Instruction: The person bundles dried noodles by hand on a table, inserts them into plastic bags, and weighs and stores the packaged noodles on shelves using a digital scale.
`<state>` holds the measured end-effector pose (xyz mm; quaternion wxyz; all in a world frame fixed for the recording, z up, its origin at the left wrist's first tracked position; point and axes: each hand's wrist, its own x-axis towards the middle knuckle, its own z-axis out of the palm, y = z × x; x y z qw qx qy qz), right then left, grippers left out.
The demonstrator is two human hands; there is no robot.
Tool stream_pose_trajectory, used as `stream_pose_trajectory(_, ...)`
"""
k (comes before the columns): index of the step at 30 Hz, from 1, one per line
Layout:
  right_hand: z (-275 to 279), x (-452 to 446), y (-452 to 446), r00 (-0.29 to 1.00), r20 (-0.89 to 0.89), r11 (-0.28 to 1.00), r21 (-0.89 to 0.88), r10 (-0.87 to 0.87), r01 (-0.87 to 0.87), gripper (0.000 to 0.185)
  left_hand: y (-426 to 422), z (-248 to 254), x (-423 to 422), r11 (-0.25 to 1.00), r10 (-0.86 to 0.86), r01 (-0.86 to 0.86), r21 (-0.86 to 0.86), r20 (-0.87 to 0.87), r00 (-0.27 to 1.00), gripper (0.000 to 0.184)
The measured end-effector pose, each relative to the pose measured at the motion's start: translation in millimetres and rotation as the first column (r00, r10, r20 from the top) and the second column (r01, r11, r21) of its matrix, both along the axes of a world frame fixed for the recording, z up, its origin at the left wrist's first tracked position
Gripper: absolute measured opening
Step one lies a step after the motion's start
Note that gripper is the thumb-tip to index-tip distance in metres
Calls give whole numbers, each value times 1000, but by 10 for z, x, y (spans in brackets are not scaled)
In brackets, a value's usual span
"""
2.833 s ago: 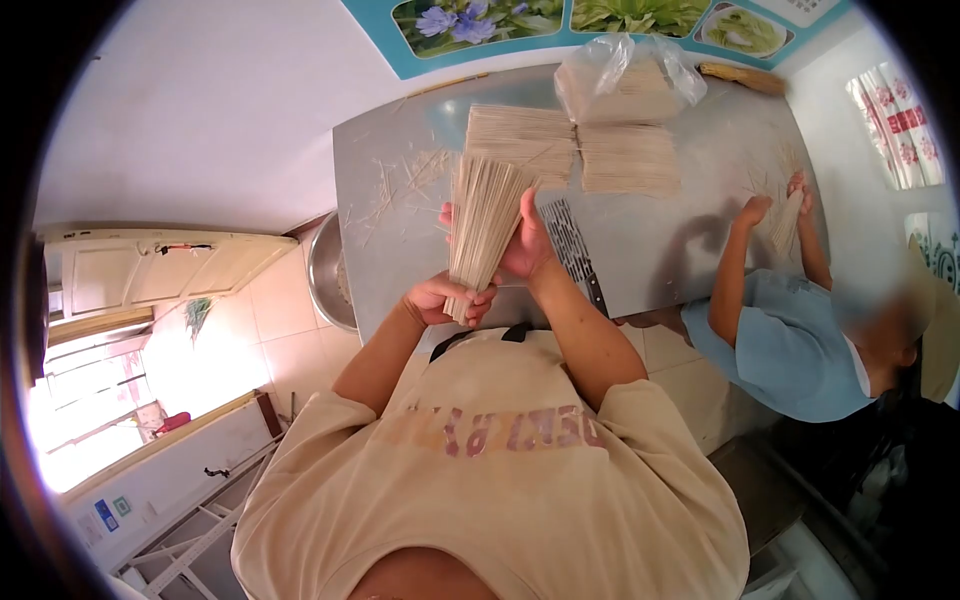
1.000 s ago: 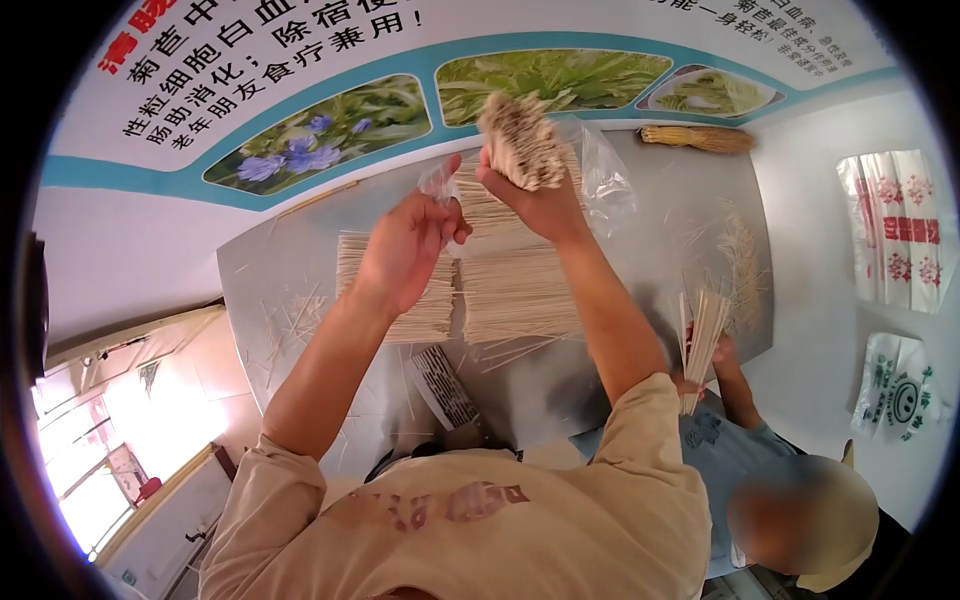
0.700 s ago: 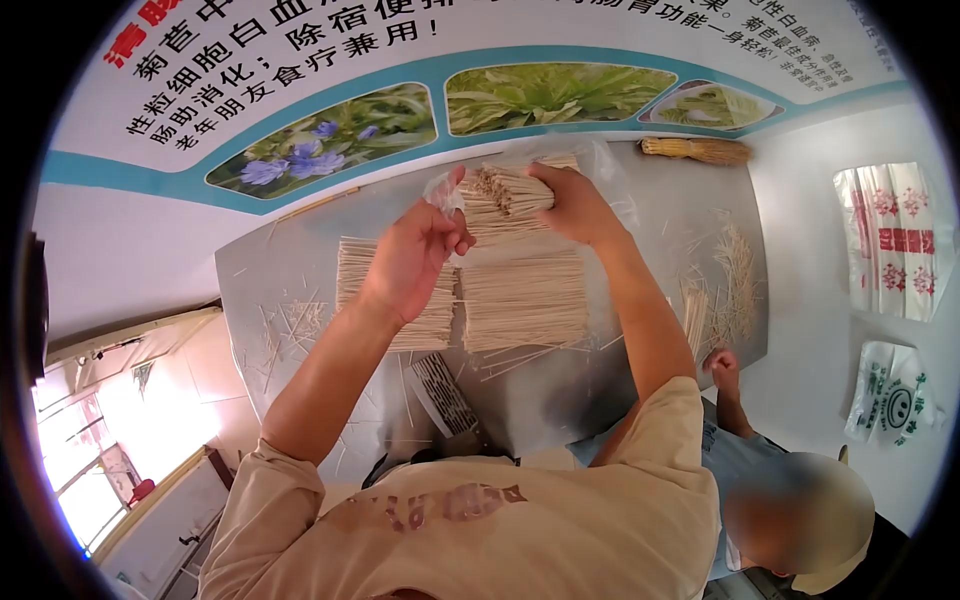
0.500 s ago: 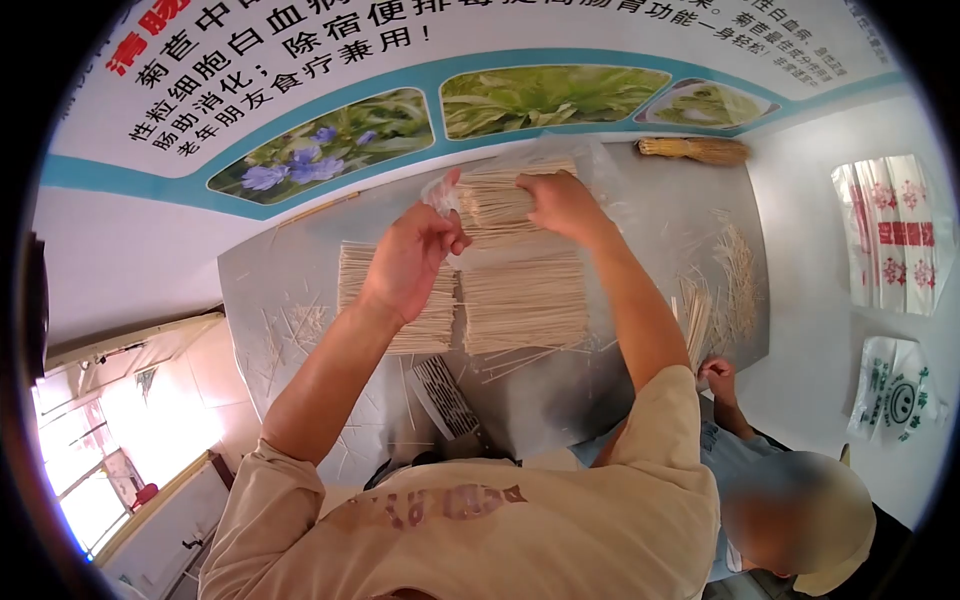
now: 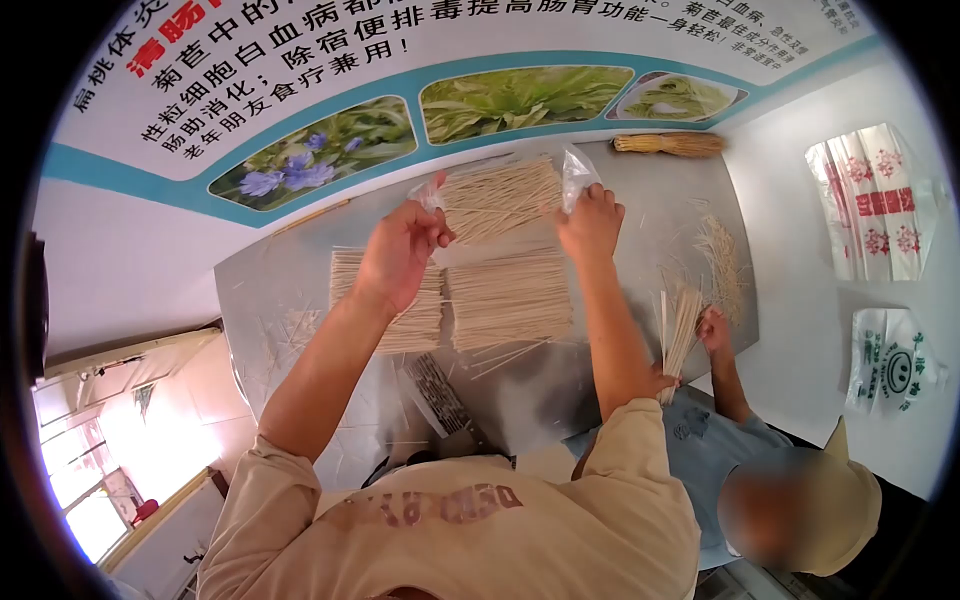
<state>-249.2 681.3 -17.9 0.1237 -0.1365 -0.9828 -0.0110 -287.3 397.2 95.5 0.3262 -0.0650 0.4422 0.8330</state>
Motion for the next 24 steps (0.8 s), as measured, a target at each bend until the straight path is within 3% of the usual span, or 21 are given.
stream_pose_trajectory(1,-115,3,66,1000,-2,1000,-4,0,0,39,-11,5,17,1000,15,-14,-15,11,1000,67)
stream_pose_trajectory(3,-234,-70,197,981,-191,969,-247,-29,-20,35,-19,-37,4,999,32,-32,-29,15,999,61)
stream_pose_trajectory(4,-177,-111,282,980,-198,969,-246,-25,-25,35,-13,-98,-34,999,40,-39,-3,24,999,58)
stream_pose_trajectory(5,99,-148,300,982,-168,665,-744,-86,-69,29,-3,-94,-82,999,46,-46,10,28,999,57)
stream_pose_trajectory(6,371,-181,319,988,-105,133,-987,-117,-89,24,8,-89,-129,998,52,-52,23,31,998,55)
stream_pose_trajectory(8,820,-347,463,982,-92,-349,-926,-163,-145,23,47,43,-294,997,68,-70,27,84,994,51)
stream_pose_trajectory(11,1315,-440,591,994,-84,-327,-940,-69,-102,25,-55,308,-555,998,21,-21,62,0,1000,44)
stream_pose_trajectory(13,1652,-444,494,987,-150,-214,-967,49,-136,22,-162,519,-596,998,42,-41,57,-31,999,40)
stream_pose_trajectory(16,2047,-361,359,974,-226,-297,-930,-3,-216,21,-305,966,-551,994,86,-85,68,-1,996,34)
stream_pose_trajectory(19,2415,-144,31,964,-266,-292,-922,3,-253,21,-464,1258,-458,994,63,-69,82,78,995,30)
stream_pose_trajectory(24,2860,579,-470,891,-411,-226,-902,193,-367,24,-937,1742,424,994,43,-68,-88,-261,964,24)
